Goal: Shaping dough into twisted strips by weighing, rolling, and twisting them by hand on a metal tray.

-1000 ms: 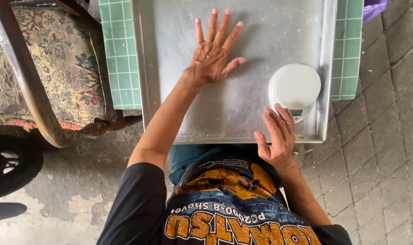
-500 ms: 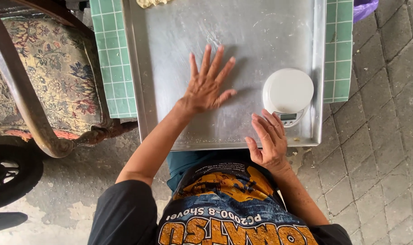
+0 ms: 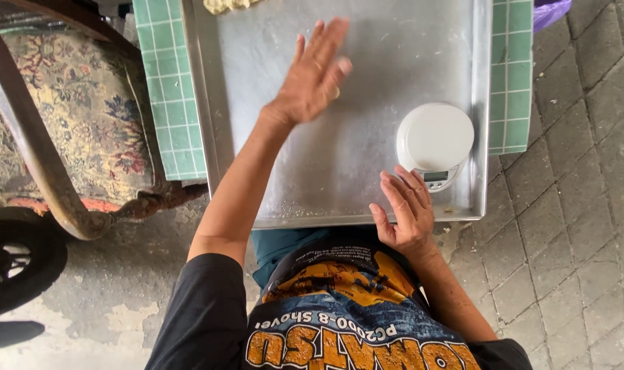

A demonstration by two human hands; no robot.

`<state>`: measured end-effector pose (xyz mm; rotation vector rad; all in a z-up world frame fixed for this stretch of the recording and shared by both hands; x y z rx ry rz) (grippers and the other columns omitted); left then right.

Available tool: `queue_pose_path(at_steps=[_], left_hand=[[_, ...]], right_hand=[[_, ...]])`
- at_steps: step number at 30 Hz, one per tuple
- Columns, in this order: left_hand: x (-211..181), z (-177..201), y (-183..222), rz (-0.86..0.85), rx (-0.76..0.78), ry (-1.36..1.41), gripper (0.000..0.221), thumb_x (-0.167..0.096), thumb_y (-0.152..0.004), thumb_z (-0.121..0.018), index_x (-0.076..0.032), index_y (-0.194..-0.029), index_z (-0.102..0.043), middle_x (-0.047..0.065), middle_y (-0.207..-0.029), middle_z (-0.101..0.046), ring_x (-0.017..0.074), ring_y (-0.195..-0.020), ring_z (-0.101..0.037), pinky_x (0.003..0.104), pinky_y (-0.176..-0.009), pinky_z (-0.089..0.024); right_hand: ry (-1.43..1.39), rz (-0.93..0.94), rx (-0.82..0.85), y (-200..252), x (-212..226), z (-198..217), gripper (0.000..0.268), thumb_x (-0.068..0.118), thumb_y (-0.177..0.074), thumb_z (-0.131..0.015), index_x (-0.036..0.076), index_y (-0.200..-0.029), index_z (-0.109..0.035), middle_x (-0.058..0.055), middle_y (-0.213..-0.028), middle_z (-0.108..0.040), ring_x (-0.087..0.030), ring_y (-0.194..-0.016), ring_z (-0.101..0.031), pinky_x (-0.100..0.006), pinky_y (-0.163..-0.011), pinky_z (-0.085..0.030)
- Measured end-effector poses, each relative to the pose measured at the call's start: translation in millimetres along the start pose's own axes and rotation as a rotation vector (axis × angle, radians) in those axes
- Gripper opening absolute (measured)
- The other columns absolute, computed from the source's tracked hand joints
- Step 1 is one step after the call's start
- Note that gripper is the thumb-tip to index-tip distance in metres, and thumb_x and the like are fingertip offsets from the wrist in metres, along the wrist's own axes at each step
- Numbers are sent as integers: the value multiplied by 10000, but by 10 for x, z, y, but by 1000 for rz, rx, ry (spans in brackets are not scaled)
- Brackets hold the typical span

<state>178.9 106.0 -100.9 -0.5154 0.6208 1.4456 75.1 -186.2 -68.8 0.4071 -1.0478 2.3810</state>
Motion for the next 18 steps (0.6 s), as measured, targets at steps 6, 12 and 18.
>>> queue_pose_path(at_steps=[6, 12, 18], left_hand=[[218, 108, 245, -238, -387, -26, 313, -175, -1031, -620, -57, -1321, -615, 126, -1236, -702, 309, -1083, -677, 424, -891, -559], [248, -210, 325, -247, -262, -410, 54, -235, -908, -696, -185, -906, -678, 39, -1025, -583, 297, -940, -563, 426, -735, -490], [291, -232, 467, -227, -361, -244, 182, -155, -898, -781, -154, -931, -603, 7, -886, -619, 246, -812, -555, 361, -727, -488]], right_hand=[[-31, 12, -9, -18, 17, 20, 319, 169, -1039, -602, -47, -1271, -628, -216, -1267, -702, -441, -1238, -655, -570, -1130, -481], [-108, -5, -17, -43, 46, 41, 265, 139, -1037, -610, -23, -1242, -655, -196, -1224, -715, -423, -1211, -673, -557, -1112, -496], [-146, -4, 21, -67, 137, 33, 240, 134, -1028, -623, -21, -1205, -672, -180, -1222, -711, -388, -1213, -671, -545, -1107, -512]])
Point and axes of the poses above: each hand's wrist, its own y-axis away from the middle knuckle, its own z-axis out of the back of the hand, x = y × z, the point moved 2 cm from there along -y, towards the middle knuckle
